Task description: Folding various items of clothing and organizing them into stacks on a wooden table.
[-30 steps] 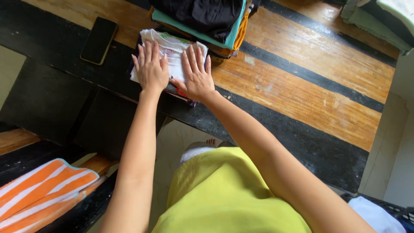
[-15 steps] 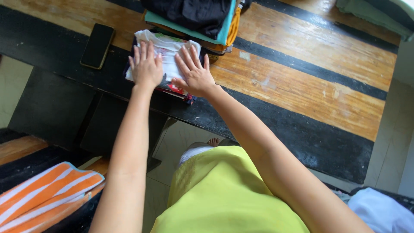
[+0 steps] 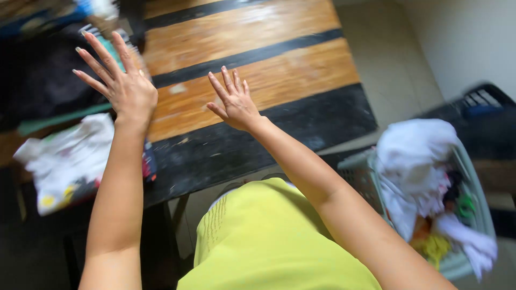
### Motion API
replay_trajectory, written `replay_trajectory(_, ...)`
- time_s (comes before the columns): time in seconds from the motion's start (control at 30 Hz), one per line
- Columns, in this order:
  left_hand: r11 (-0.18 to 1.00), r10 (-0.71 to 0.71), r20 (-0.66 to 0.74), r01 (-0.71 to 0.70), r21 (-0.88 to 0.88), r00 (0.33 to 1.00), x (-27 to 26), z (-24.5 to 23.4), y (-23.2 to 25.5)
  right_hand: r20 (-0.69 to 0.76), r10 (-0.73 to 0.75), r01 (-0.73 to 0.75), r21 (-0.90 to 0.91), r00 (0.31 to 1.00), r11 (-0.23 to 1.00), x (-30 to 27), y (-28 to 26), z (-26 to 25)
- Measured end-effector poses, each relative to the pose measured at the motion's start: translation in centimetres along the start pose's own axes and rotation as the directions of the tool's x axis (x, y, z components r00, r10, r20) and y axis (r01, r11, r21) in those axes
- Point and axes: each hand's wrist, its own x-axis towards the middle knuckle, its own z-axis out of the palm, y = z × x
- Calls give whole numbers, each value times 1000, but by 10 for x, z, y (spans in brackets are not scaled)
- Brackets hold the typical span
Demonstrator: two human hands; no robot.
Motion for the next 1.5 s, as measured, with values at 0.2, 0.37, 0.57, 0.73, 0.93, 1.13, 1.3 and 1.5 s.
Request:
replay_trajectory(0.2,944,331,141,-324,-69,933,33,69,175,-181,358,-374,-60,916,926,-104,128,-104)
replay_trajectory(0.37,787,615,211,-576,-220,759,4,138,320,-359,637,-663,63,683,746,-227,179,-171)
replay_trajectory(0.57,535,845,237,-766,-355,480,-97,165,473,-498,768,-852,103,403,514,-377,212,-209)
replay_trajectory(0.73,308,947,216,-861,-404,238,-187,179,549,-577,779,-921,112,246,374,-497,217,-233)
replay_trajectory(0.93,69,982,186,-886,-458,-20,-284,201,592,-605,794,-907,299,60,296,-607,225,-205)
replay_trajectory(1.13,-55,957,229,-888,-457,-177,-364,247,595,-393,919,-836,516,-34,189,-643,231,-157)
replay_trajectory(1.3,-37,921,333,-897,-440,-202,-389,270,586,-412,909,-856,488,-55,170,-634,240,-141)
replay_trajectory(1.5,-30,694,638,-899,-438,-334,-375,263,602,-459,885,-910,393,-73,129,-644,255,-148)
